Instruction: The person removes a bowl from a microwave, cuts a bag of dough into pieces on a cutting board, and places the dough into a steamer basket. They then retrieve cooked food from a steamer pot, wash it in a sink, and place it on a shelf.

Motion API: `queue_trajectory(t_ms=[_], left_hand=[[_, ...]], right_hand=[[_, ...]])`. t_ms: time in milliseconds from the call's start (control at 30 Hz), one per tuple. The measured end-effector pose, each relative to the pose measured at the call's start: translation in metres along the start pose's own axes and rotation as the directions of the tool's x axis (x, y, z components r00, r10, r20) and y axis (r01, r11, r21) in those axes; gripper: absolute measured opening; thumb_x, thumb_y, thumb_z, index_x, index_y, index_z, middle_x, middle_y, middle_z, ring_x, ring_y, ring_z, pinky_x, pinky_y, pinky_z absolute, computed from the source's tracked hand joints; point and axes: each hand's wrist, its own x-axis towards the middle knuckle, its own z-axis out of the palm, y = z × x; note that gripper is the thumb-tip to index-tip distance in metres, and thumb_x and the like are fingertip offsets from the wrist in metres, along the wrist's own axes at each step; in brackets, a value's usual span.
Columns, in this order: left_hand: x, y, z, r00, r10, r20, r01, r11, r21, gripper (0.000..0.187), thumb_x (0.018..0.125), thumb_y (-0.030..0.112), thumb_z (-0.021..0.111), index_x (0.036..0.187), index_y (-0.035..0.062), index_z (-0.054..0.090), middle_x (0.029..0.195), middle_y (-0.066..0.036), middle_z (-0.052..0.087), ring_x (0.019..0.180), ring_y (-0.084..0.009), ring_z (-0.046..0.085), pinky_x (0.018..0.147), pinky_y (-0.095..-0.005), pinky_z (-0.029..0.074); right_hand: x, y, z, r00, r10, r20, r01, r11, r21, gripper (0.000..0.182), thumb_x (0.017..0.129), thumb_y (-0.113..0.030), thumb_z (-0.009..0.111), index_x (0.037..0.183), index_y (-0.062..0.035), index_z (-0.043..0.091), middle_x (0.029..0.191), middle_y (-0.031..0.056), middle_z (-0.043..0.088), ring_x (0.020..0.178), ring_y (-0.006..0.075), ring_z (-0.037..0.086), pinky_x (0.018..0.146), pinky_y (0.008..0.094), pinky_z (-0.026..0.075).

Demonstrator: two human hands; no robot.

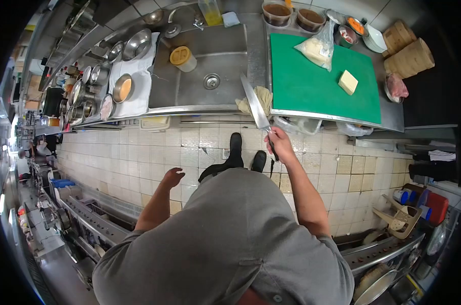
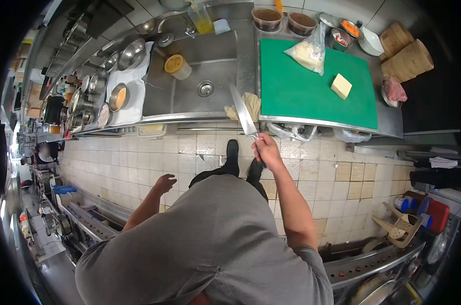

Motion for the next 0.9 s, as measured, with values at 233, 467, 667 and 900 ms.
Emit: queue_trajectory(t_ms=[233,467,667,900], left_hand=[[-0.03,0.076,-0.048,0.985,-0.138,-0.105,0.074,0.882,-0.465,0.048,0.094,0.031,0.073,0.135,0.0084,0.064,0.084,-0.009,0.072,0.071,-0.0162,0.066,0.055,-0.0333,0.052],[-0.063,-0.005,-0.027,0.941,-0.333,0.054,0.336,0.912,-0.234,0.048,0.094,0.033,0.074,0.136,0.0112,0.064,0.083,-0.01,0.071,0.069,-0.0185,0.068,0.052,-0.0354,0.054],[-0.024,0.003,-0.029,0.965,-0.235,0.115,0.262,0.865,-0.428,0.048,0.096,0.029,0.072,0.139,0.0117,0.062,0.091,-0.009,0.072,0.075,-0.0179,0.068,0.054,-0.0348,0.054],[-0.036,0.055,-0.052,0.969,-0.245,0.013,0.231,0.892,-0.389,0.051,0.096,0.032,0.07,0.142,0.0123,0.059,0.101,-0.01,0.073,0.08,-0.0202,0.069,0.06,-0.036,0.056]], right_hand=[[-0.067,0.041,-0.09,0.995,0.095,0.003,-0.09,0.953,-0.289,0.017,0.105,-0.017,0.056,0.112,-0.0037,0.064,0.077,0.0027,0.062,0.06,0.01,0.058,0.05,0.0263,0.046],[-0.128,-0.026,-0.168,0.857,-0.251,-0.45,0.123,0.948,-0.294,0.045,0.106,-0.012,0.049,0.151,-0.0076,0.052,0.08,0.0027,0.06,0.051,0.0071,0.05,0.045,0.0244,0.043],[-0.051,-0.047,-0.193,0.786,-0.255,-0.563,0.082,0.946,-0.314,0.05,0.105,-0.015,0.055,0.155,-0.0142,0.049,0.067,-0.001,0.052,0.05,0.0064,0.045,0.043,0.0264,0.04],[-0.014,-0.039,-0.186,0.845,-0.267,-0.463,0.106,0.933,-0.344,0.048,0.103,-0.01,0.06,0.15,-0.0167,0.056,0.074,0.0015,0.064,0.058,0.0095,0.055,0.053,0.0274,0.047]])
